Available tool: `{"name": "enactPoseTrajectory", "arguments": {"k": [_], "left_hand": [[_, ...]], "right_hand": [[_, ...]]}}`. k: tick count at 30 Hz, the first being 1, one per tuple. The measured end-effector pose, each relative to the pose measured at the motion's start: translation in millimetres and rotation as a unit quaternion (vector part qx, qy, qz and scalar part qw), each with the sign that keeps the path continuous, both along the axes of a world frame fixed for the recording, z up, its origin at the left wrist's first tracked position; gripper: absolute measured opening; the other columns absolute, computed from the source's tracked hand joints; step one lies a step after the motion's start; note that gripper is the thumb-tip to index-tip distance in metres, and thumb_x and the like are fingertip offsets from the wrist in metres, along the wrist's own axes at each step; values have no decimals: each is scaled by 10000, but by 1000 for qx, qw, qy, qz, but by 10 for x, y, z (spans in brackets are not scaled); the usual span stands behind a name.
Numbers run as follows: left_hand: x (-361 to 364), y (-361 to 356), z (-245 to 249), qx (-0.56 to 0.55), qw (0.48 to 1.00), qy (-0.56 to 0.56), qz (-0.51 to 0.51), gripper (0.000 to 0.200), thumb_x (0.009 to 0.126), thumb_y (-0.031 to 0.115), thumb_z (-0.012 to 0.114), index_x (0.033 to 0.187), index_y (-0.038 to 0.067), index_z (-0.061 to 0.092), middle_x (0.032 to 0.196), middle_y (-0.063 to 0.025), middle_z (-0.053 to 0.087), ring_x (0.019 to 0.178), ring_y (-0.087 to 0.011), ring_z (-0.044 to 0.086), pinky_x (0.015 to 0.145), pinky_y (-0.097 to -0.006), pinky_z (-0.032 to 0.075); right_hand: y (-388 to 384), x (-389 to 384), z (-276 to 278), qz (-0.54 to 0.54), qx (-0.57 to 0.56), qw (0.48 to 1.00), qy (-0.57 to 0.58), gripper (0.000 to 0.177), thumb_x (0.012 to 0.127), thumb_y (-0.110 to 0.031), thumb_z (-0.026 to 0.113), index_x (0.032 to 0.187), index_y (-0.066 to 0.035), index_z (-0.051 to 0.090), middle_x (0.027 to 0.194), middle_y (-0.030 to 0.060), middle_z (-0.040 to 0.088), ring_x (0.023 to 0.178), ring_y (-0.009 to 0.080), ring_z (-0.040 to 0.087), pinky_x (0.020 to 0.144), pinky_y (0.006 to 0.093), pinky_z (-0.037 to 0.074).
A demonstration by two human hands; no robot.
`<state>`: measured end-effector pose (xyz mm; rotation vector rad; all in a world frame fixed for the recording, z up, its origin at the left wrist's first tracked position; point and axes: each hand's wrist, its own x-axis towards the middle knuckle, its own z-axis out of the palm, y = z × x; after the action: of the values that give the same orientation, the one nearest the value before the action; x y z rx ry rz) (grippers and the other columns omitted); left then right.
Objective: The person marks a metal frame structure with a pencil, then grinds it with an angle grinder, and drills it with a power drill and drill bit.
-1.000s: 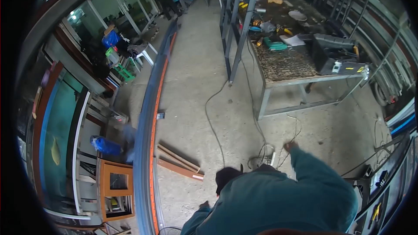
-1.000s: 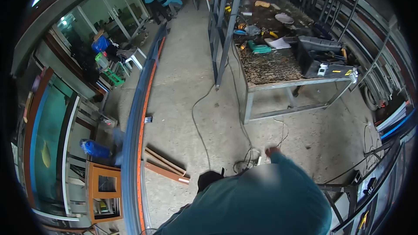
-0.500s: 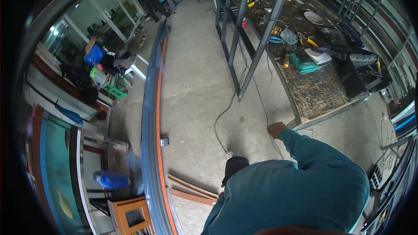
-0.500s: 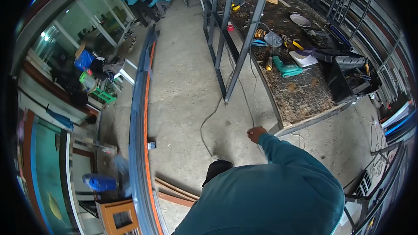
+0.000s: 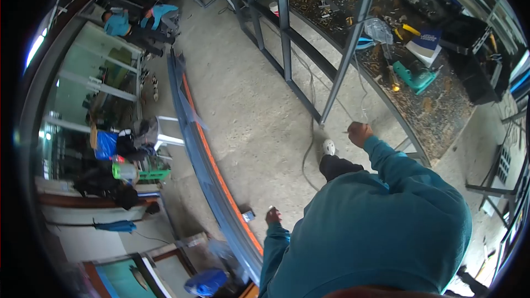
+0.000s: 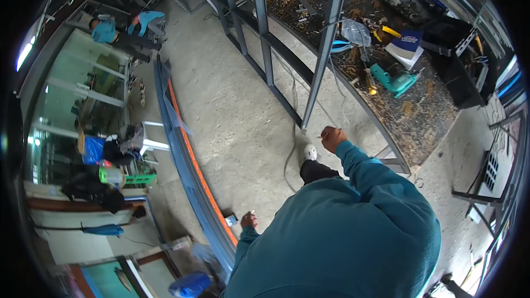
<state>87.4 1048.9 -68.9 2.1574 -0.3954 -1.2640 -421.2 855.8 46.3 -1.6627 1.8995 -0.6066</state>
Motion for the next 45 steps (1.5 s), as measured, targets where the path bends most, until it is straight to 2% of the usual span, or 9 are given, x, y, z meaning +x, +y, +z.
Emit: {"name": "enactPoseTrajectory", "arguments": {"k": [6,15,20,24,26,31,35,39,45], "left_hand": [[411,-452,164,93,872,-180,-445,316,888,411,585,893,96,616,756,-68,619,647,-202,608,486,-360,476],[936,-2516,375,119,879,-132,-442,245,889,349,606,962,116,619,851,-101,649,730,-249,636,586,-384,507],[1880,-4479,2,-122,661,-245,-699,218,890,315,617,1000,127,621,904,-119,665,776,-275,651,641,-397,525],[2389,-6037,114,126,963,-92,-220,262,876,265,630,987,30,597,824,-57,602,732,-161,594,632,-303,534],[2520,-6507,361,150,941,-127,-277,279,864,274,627,952,11,604,808,-63,599,715,-165,592,632,-305,537],[2682,-7128,423,254,906,-123,-315,346,839,315,611,888,-26,633,794,-89,610,707,-179,598,660,-325,552],[3021,-7389,117,213,777,-146,-573,320,862,319,634,957,16,674,855,-91,656,757,-186,635,683,-323,549],[2566,-7796,303,263,881,-99,-379,342,891,298,622,1065,5,644,952,-88,667,837,-180,649,737,-321,551],[2578,-8118,167,293,823,-78,-480,370,886,288,628,1121,3,616,965,-96,660,838,-187,644,750,-315,551]], "right_hand": [[-2006,527,-454,-105,21,991,-80,237,848,-235,590,1001,-83,688,951,223,679,896,401,648,824,459,516],[-4498,899,23,-244,84,924,-281,297,867,-286,559,984,-50,698,806,125,708,751,268,694,756,376,541],[-6135,931,-669,-369,-1,869,-329,297,853,-288,567,903,-38,720,727,91,710,652,218,700,669,338,560],[-7271,863,-1278,-435,23,873,-222,308,865,-289,547,978,-53,709,773,87,720,696,209,708,740,324,552],[-7537,862,-1362,-457,57,867,-191,296,866,-302,546,946,-62,699,910,208,686,885,398,658,842,432,522],[-7720,900,-1368,-494,67,855,-141,299,885,-320,543,965,-81,704,924,205,685,888,397,656,840,443,521],[-7742,917,-1438,-521,23,846,-105,294,866,-336,552,945,-113,727,879,185,691,835,399,662,798,450,530],[-7657,864,-1290,-454,54,881,-119,269,877,-292,544,1024,-149,717,941,169,693,887,371,667,827,429,537],[-7703,731,-1299,-467,77,874,-112,275,849,-255,538,1044,-202,724,954,167,691,880,368,669,845,422,534]]}}
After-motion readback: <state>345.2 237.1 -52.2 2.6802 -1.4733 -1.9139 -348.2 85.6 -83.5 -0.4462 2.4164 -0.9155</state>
